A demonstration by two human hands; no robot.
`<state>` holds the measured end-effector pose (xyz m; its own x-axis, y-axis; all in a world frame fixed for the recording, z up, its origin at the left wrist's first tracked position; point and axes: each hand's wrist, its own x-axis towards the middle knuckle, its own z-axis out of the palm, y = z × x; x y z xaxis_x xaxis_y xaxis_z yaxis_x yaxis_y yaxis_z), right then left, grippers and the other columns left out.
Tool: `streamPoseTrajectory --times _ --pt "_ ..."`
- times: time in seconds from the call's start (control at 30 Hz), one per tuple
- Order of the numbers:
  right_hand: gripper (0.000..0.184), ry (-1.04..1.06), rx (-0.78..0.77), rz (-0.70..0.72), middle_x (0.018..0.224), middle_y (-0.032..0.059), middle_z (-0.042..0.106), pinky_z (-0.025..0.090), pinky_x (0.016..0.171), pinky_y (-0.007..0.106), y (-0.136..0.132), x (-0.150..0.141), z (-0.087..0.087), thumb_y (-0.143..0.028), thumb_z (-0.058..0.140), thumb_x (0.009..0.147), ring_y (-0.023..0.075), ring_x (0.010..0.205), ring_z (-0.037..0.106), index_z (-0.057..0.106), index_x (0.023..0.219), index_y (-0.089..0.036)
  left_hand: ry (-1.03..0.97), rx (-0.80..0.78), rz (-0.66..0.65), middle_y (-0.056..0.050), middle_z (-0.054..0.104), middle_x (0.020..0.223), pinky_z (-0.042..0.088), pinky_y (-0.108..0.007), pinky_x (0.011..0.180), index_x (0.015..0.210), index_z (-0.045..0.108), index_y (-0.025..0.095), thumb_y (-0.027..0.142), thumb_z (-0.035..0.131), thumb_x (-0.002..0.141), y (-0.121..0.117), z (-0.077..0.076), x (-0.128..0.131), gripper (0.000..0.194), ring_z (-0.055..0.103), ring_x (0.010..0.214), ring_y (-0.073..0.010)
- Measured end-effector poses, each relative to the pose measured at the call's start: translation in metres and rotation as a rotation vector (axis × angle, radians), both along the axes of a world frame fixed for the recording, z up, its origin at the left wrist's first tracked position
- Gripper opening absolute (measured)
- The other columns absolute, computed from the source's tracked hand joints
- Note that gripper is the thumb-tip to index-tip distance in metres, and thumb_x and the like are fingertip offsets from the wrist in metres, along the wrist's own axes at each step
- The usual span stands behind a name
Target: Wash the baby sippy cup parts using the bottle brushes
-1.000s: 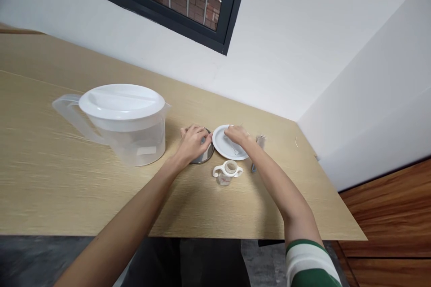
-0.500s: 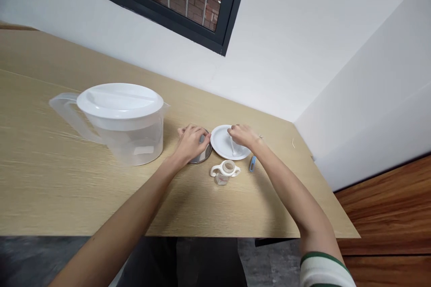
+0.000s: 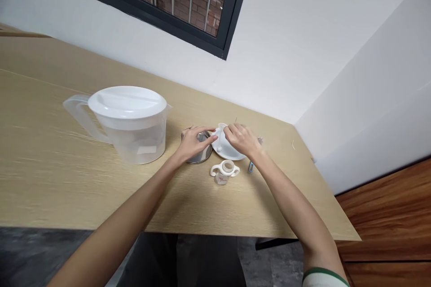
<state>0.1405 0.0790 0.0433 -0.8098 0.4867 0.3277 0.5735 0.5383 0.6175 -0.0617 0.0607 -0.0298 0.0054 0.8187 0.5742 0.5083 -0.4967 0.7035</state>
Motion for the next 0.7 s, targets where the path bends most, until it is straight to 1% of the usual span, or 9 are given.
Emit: streamPoseTrajectory --times 0.13,0.23,0.37,0.4,0.47,0.53,0.57,0.63,0.7 --pt "0.030 0.042 0.071 0.095 0.073 0.0046 0.062 0.031 0.066 0.030 -0.009 -0.006 -0.002 -0.012 0.036 0.100 0.0160 0.072 0.053 0.062 0.085 -0.018 -0.161 0.015 -0.105 -0.005 0.076 0.106 0.047 -0.037 0.095 0.102 0.075 0.024 0.044 0.066 0.085 0.000 0.001 0.001 0.028 0.067 0.101 -0.0227" --pt "0.029 0.069 0.070 0.113 0.071 0.0042 0.061 0.033 0.065 0.030 -0.015 -0.011 -0.005 -0.014 0.038 0.100 0.0154 0.071 0.053 0.062 0.086 -0.018 -0.253 0.013 -0.105 -0.007 0.076 0.103 0.051 -0.037 0.091 0.099 0.076 0.022 0.047 0.065 0.085 0.002 -0.001 0.002 0.031 0.069 0.096 -0.0229" --pt "0.026 0.156 0.000 0.123 0.075 0.0049 0.063 0.038 0.066 0.028 -0.020 -0.018 -0.007 -0.018 0.039 0.100 0.0158 0.072 0.057 0.062 0.088 -0.018 -0.304 0.010 -0.091 -0.006 0.077 0.101 0.052 -0.036 0.089 0.095 0.076 0.021 0.051 0.063 0.085 0.002 -0.001 0.000 0.033 0.070 0.094 -0.0223" --pt "0.024 0.208 -0.022 0.126 0.078 0.0059 0.065 0.041 0.067 0.028 -0.021 -0.019 -0.007 -0.020 0.040 0.101 0.0167 0.075 0.059 0.063 0.093 -0.018 -0.321 0.006 -0.086 -0.006 0.077 0.100 0.052 -0.035 0.089 0.095 0.076 0.021 0.051 0.063 0.085 0.002 -0.001 0.000 0.034 0.070 0.093 -0.0223" --pt "0.022 0.353 -0.086 0.144 0.090 0.0093 0.068 0.047 0.072 0.029 -0.024 -0.020 -0.003 -0.025 0.042 0.100 0.0194 0.085 0.063 0.061 0.108 -0.017 -0.371 -0.014 -0.078 -0.007 0.077 0.100 0.052 -0.034 0.088 0.096 0.076 0.020 0.053 0.065 0.083 0.002 0.001 -0.001 0.038 0.070 0.092 -0.0225" --pt "0.029 0.523 -0.172 0.186 0.102 0.0127 0.068 0.053 0.080 0.033 -0.029 -0.017 0.003 -0.026 0.042 0.100 0.0211 0.094 0.064 0.055 0.124 -0.015 -0.417 -0.042 -0.085 -0.008 0.077 0.100 0.052 -0.033 0.087 0.098 0.076 0.018 0.055 0.065 0.083 0.002 0.002 -0.002 0.042 0.070 0.091 -0.0229" --pt "0.032 0.607 -0.207 0.214 0.106 0.0135 0.067 0.054 0.084 0.035 -0.031 -0.014 0.008 -0.025 0.041 0.100 0.0212 0.096 0.065 0.052 0.129 -0.015 -0.431 -0.048 -0.092 -0.008 0.077 0.100 0.052 -0.033 0.086 0.098 0.075 0.017 0.056 0.064 0.083 0.002 0.002 -0.003 0.043 0.070 0.091 -0.0230" --pt "0.033 0.772 -0.234 0.264 0.108 0.0125 0.067 0.056 0.087 0.038 -0.037 -0.007 0.018 -0.025 0.040 0.101 0.0202 0.096 0.066 0.052 0.131 -0.018 -0.437 -0.043 -0.101 -0.008 0.077 0.100 0.051 -0.032 0.087 0.097 0.075 0.017 0.056 0.062 0.084 0.003 0.002 -0.004 0.044 0.069 0.093 -0.0231" --pt "0.032 0.928 -0.225 0.313 0.106 0.0095 0.069 0.058 0.085 0.038 -0.046 0.000 0.029 -0.027 0.041 0.101 0.0180 0.091 0.069 0.055 0.129 -0.022 -0.438 -0.036 -0.098 -0.008 0.076 0.100 0.050 -0.032 0.088 0.096 0.075 0.017 0.056 0.062 0.085 0.005 0.001 -0.004 0.043 0.069 0.095 -0.0230"
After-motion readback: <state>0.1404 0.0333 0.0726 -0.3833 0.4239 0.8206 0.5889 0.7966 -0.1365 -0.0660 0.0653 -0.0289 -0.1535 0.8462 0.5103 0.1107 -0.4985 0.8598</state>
